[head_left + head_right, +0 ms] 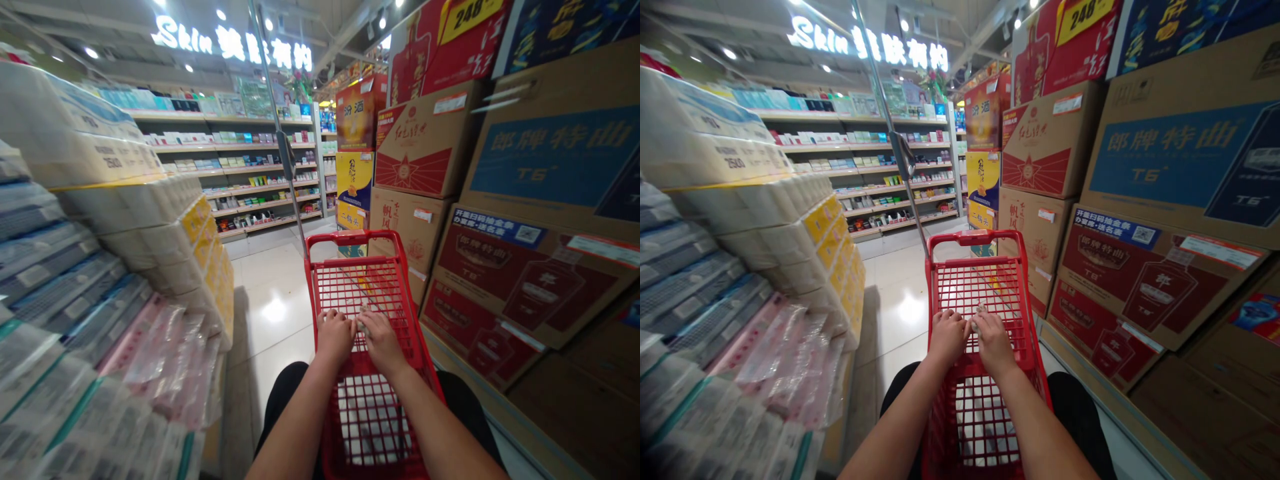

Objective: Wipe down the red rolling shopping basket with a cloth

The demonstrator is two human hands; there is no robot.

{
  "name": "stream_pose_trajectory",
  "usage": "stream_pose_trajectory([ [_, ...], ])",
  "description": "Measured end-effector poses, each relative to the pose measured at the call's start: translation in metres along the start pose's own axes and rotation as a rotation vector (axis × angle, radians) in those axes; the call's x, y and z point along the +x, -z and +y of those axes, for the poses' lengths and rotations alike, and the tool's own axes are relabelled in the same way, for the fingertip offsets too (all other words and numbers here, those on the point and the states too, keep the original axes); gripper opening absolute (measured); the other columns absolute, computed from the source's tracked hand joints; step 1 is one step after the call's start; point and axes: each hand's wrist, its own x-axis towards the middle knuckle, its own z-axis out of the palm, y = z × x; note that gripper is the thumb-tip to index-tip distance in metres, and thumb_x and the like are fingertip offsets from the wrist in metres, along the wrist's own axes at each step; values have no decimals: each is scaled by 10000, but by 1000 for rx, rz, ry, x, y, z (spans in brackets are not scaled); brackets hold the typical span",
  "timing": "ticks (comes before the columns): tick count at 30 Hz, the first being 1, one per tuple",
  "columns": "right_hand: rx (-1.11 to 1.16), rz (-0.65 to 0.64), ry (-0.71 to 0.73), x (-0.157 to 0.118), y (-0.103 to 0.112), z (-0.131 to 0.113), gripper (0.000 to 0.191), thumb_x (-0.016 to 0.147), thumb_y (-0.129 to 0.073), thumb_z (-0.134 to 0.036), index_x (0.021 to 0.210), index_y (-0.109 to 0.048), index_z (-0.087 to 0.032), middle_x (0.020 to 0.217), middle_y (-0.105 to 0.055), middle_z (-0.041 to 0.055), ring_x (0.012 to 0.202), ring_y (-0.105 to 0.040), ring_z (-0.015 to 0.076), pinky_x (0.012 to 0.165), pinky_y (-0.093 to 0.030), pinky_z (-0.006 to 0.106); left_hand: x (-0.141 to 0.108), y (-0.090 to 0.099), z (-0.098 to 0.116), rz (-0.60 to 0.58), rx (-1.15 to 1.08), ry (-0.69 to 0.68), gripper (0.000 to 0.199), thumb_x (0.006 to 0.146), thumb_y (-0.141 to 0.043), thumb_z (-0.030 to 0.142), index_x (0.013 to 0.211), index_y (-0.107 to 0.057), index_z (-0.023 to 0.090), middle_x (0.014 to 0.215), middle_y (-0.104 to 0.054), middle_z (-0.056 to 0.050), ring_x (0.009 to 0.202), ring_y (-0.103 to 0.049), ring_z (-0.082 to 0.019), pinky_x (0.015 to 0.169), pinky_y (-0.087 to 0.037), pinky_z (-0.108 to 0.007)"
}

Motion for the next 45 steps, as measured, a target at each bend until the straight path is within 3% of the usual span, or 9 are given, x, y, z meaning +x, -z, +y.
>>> stream_pose_trajectory([
  [5,-140,187,-186,3,6,10,399,845,-410,-92,1188,-607,-137,1179,-599,144,1118,-498,257,986,-437,481,0,1,1,4,-14,2,464,981,-366,393,752,-736,230,859,-691,-68,942,-513,-227,936,-291,-456],
  [13,-116,9,-170,3,7,-5,368,913,-457,-231,1241,-607,-155,1252,-597,110,1170,-479,258,1034,-410,483,1,-1,0,3,-5,-2,479,981,-360,402,750,-738,218,876,-693,-82,948,-517,-237,919,-298,-452],
  [17,-70,-97,-116,4,14,-6,357,960,-380,-268,1129,-688,-203,1307,-588,69,1198,-474,254,1044,-392,496,0,0,0,-7,-30,14,464,976,-373,402,755,-738,221,878,-695,-83,946,-515,-238,926,-294,-457],
  [22,-84,-35,-121,-4,5,-10,463,855,-444,-118,1286,-594,-196,1351,-543,98,1225,-466,252,1020,-420,460,-1,-2,0,2,-12,4,473,982,-355,399,764,-740,230,868,-690,-79,951,-514,-232,937,-291,-454],
  [27,-85,-74,-82,-4,1,-8,517,777,-420,-17,1207,-637,-205,1223,-619,72,1121,-516,242,975,-446,439,-1,-3,0,2,-17,7,461,979,-365,395,771,-742,229,869,-689,-79,952,-516,-233,936,-293,-458],
  [32,-124,108,-177,2,11,4,469,804,-406,-43,1193,-632,-176,1167,-632,95,1072,-524,240,960,-448,452,0,-2,0,-3,-24,5,468,980,-362,395,762,-741,228,878,-694,-79,957,-511,-236,940,-297,-462],
  [36,-52,-37,-18,-1,6,-1,475,807,-408,-31,1179,-642,-210,1177,-634,81,1092,-524,230,953,-454,440,0,-1,0,-5,-14,16,456,978,-369,392,773,-742,229,892,-695,-80,975,-514,-237,944,-300,-459],
  [42,-140,105,-128,0,5,2,461,813,-408,-44,1191,-633,-183,1193,-620,100,1103,-506,244,969,-437,455,-1,-1,0,6,-12,-1,477,984,-351,381,756,-741,230,864,-691,-76,957,-515,-233,945,-303,-462],
  [45,-90,-8,-26,-1,4,-1,468,801,-413,-24,1164,-651,-199,1207,-624,83,1103,-513,227,963,-447,422,-1,-1,-1,5,-17,8,459,981,-367,372,760,-742,226,869,-689,-80,954,-518,-231,946,-302,-463],
])
